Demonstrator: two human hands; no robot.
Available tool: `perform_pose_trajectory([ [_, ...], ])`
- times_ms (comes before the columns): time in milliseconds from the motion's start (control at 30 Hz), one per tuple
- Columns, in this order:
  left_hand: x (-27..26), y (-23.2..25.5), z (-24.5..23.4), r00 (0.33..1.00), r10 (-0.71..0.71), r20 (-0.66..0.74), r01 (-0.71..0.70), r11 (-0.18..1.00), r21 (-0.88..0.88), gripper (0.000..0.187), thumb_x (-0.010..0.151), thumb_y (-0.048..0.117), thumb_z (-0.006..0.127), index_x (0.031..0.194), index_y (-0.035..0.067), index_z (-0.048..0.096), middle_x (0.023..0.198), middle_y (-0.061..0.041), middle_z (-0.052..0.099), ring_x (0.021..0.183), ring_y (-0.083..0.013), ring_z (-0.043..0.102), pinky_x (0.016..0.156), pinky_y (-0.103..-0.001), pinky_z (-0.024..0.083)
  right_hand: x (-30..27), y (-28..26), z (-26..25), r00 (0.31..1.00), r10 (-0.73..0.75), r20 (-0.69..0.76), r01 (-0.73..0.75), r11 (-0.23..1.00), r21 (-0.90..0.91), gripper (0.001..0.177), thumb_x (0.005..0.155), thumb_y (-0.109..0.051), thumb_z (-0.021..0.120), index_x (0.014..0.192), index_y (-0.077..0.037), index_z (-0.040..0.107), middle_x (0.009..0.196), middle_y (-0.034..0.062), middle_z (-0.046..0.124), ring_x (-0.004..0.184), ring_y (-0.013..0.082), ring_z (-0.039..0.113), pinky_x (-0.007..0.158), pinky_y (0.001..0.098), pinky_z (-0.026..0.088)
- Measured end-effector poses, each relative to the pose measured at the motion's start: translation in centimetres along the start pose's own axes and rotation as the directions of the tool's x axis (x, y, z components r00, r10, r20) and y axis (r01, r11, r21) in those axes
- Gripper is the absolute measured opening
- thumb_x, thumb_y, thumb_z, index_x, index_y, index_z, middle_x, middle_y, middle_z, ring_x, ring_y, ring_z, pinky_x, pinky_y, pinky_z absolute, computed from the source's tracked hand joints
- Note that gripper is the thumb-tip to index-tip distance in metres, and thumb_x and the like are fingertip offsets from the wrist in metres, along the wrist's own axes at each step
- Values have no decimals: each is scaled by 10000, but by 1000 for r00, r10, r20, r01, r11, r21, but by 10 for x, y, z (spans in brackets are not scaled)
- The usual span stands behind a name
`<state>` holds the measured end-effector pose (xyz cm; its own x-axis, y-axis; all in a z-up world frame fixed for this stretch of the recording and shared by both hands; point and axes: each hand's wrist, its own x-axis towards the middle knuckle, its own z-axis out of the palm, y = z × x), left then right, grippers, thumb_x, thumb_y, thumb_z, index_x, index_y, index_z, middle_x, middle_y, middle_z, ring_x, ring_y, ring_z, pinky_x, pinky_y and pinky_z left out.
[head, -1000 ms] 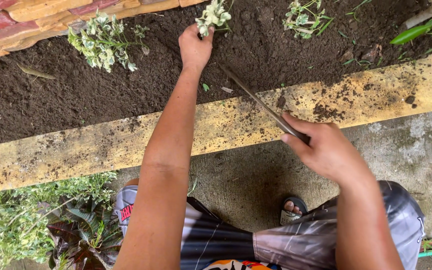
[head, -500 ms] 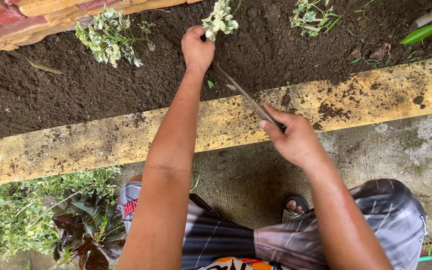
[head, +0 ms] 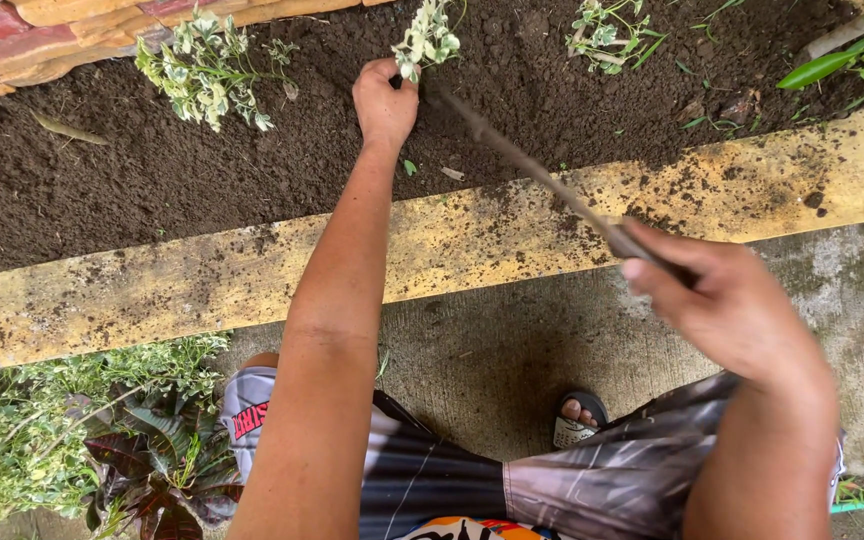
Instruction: Cutting plant stems and planting them into a low garden bed.
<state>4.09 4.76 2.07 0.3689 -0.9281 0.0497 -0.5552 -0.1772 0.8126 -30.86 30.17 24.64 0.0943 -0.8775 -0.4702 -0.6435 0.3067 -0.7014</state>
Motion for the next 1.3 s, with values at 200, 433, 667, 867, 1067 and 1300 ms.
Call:
perform_pose_trajectory([
  [200,-5,3,1,993,103,-51,-102,994,28,197,852,63,711,1036,51,781,1189,-152,731,1091,-271,709,1008,-386,537,24,-2,18,944,-126,-306,101,990,-97,469,1024,-279,641,1473,-149,620,904,107,732,675,172,634,619,340,546],
  [433,-14,20,-2,1000,20,-6,-20,1000,-14,224,933,163,686,1126,67,746,1042,-181,774,926,-286,766,880,-419,584,81,14,79,979,-45,-201,48,999,9,501,988,-323,635,1449,-141,565,1313,133,657,997,219,719,878,377,596],
  [667,-16,16,-2,1000,11,12,-11,1000,-17,209,928,178,674,1101,101,762,1069,-144,781,928,-255,783,899,-383,599,71,-10,57,994,28,-102,-34,998,-55,483,960,-328,663,1433,-257,597,1304,98,711,989,251,743,927,397,586],
  [867,-10,7,2,996,78,-39,-79,996,-44,195,921,171,729,1073,58,775,1130,-168,766,1049,-272,739,983,-392,562,59,5,41,985,-47,-166,51,998,22,416,965,-308,664,1372,-222,653,1401,76,653,1131,248,696,976,390,566],
  [1067,-7,4,7,1000,-12,3,12,999,-50,177,925,156,691,1068,97,775,1210,-131,730,1124,-256,711,1037,-397,533,60,-6,64,994,-8,-110,7,1000,-15,430,965,-317,654,1383,-218,636,1408,81,636,1175,237,679,1029,395,530],
  [1300,-21,17,-4,997,-73,29,75,994,-75,204,941,166,673,1111,100,765,1205,-135,744,1116,-256,737,1042,-381,563,42,9,48,967,-114,-229,116,993,-7,439,987,-296,658,1409,-176,629,1266,115,719,1039,202,724,911,378,578],
])
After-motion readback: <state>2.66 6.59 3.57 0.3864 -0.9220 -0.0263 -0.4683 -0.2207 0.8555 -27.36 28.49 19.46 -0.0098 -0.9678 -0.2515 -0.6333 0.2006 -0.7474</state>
